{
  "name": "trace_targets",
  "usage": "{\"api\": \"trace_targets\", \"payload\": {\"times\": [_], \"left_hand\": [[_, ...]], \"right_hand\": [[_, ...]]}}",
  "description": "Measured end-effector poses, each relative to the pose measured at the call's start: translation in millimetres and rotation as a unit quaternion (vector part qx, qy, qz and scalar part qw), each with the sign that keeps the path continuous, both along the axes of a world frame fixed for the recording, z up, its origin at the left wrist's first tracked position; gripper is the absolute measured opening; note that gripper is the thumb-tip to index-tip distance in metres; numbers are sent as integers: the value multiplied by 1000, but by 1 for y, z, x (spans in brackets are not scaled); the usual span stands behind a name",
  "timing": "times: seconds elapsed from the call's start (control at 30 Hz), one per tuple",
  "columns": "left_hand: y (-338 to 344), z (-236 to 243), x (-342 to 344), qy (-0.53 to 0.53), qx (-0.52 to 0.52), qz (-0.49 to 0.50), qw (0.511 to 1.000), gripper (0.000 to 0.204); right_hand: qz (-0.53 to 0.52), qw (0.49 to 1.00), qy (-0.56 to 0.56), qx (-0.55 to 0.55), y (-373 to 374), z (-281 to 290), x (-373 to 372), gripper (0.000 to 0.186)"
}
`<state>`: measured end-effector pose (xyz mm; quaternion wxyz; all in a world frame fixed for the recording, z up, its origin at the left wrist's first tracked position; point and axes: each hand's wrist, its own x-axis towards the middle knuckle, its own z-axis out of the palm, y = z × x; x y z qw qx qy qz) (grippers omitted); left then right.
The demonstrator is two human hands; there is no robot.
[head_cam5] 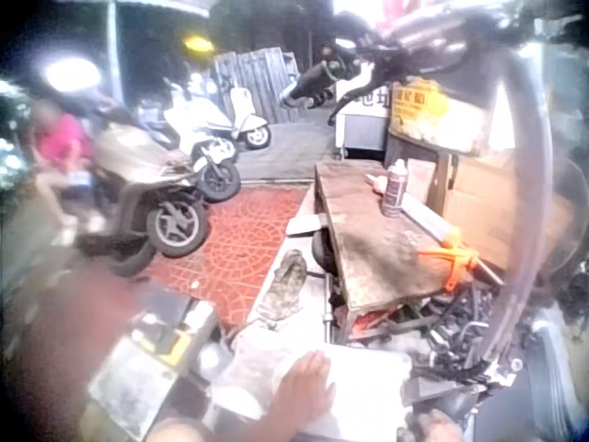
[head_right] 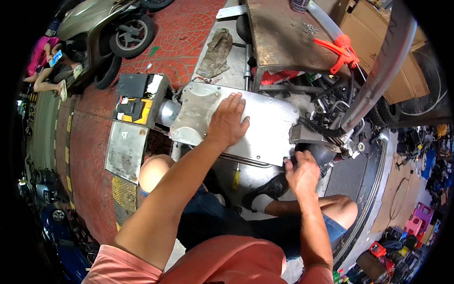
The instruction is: The person sits on the floor and cleans a metal scooter cover with a cloth. They then place the cover onto the scooter frame and secure it using a cordless drill to tighten multiple screws.
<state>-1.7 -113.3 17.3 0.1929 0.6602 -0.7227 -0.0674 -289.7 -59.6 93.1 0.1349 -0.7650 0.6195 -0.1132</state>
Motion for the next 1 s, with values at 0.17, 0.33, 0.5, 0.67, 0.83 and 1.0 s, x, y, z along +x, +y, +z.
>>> {"api": "trace_targets", "payload": {"times": [0.17, 0.33, 0.5, 0.67, 0.83, 1.0], "left_hand": [[-1, -12, 6, 179, -49, 10, 983, 64], [-3, -11, -6, -17, 41, -14, 999, 73], [9, -3, -1, 23, 6, 5, 1000, 66], [9, -4, 0, 32, -28, 11, 999, 65], [7, 5, 0, 33, -21, 7, 999, 65], [11, 3, 1, 31, -17, 8, 999, 65]], "right_hand": [[27, 999, 26, -18, -1, -5, 2, 19], [26, 999, -15, 33, 2, -3, -4, 27], [-3, 999, 45, 7, 2, -13, 0, 28], [53, 998, 13, 5, -6, -11, -1, 21], [37, 999, -10, 8, -4, 6, 10, 23], [-12, 998, 41, 46, -3, -1, 5, 27]]}}
